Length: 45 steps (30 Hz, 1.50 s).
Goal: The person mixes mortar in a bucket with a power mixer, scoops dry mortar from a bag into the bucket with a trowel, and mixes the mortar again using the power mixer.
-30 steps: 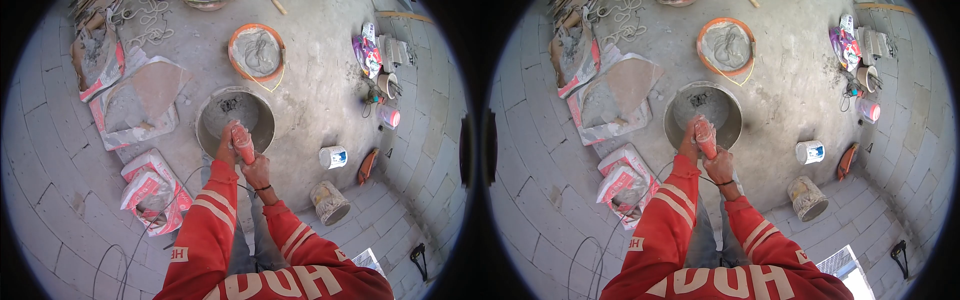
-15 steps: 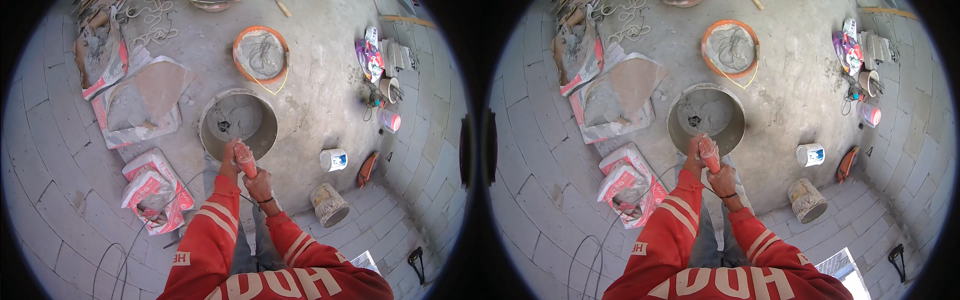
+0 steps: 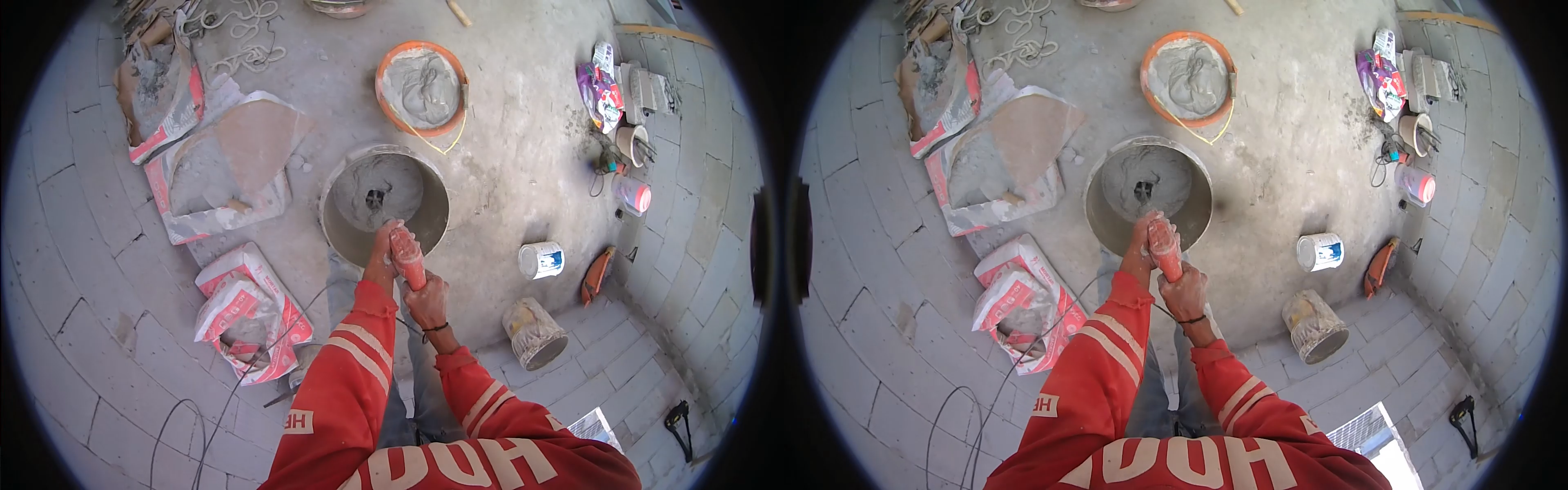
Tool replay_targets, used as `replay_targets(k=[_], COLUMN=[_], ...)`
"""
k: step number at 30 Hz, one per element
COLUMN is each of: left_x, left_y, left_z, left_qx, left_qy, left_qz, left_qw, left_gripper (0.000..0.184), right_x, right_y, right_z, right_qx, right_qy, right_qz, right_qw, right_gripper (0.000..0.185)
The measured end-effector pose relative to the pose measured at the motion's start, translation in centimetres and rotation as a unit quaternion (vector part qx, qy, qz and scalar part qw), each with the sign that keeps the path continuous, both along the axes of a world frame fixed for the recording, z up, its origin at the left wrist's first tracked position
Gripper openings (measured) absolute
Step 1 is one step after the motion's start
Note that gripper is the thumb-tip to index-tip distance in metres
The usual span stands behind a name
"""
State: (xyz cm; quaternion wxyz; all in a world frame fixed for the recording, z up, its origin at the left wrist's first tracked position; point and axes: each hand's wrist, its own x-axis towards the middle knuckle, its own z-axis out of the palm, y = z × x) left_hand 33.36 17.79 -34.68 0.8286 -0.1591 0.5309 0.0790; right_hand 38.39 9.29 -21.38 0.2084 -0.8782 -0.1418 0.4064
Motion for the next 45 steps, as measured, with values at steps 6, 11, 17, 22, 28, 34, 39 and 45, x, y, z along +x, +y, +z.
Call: replay_targets(k=[6,11,17,22,28,34,39,45], left_x=[0.3,0.0,1.8,2.1,3.0,1.8,2.2,1.6], left_y=[1.0,-0.4,2.0,1.6,1.7,2.4,2.9,3.3], left_z=[3.1,3.3,6.7,5.0,4.3,6.3,6.8,4.7], left_qx=[0.087,0.184,0.145,0.078,0.057,0.181,0.172,0.167], left_qy=[-0.016,-0.008,0.025,0.013,0.01,-0.007,-0.004,-0.019], left_qz=[-0.018,0.003,-0.043,-0.011,0.023,-0.029,-0.025,-0.017], left_qw=[0.996,0.983,0.988,0.997,0.998,0.983,0.985,0.986], left_gripper=[0.036,0.043,0.043,0.037,0.024,0.051,0.053,0.056], right_x=[0.2,0.9,1.1,1.0,1.3,1.7,2.0,1.6], right_y=[0.3,0.1,0.5,0.7,0.7,1.6,1.6,2.1], right_z=[-0.8,-0.8,-0.6,-0.4,-0.6,-0.9,-1.2,-2.0], right_qx=[-0.007,0.009,0.009,0.003,0.008,0.012,0.028,0.012], right_qy=[-0.008,-0.019,-0.035,-0.041,-0.045,-0.06,-0.064,-0.042], right_qz=[0.005,-0.011,-0.02,-0.024,-0.024,-0.02,-0.008,0.013], right_qw=[1.0,1.0,0.999,0.999,0.999,0.998,0.998,0.999], right_gripper=[0.019,0.019,0.019,0.019,0.019,0.018,0.018,0.02])
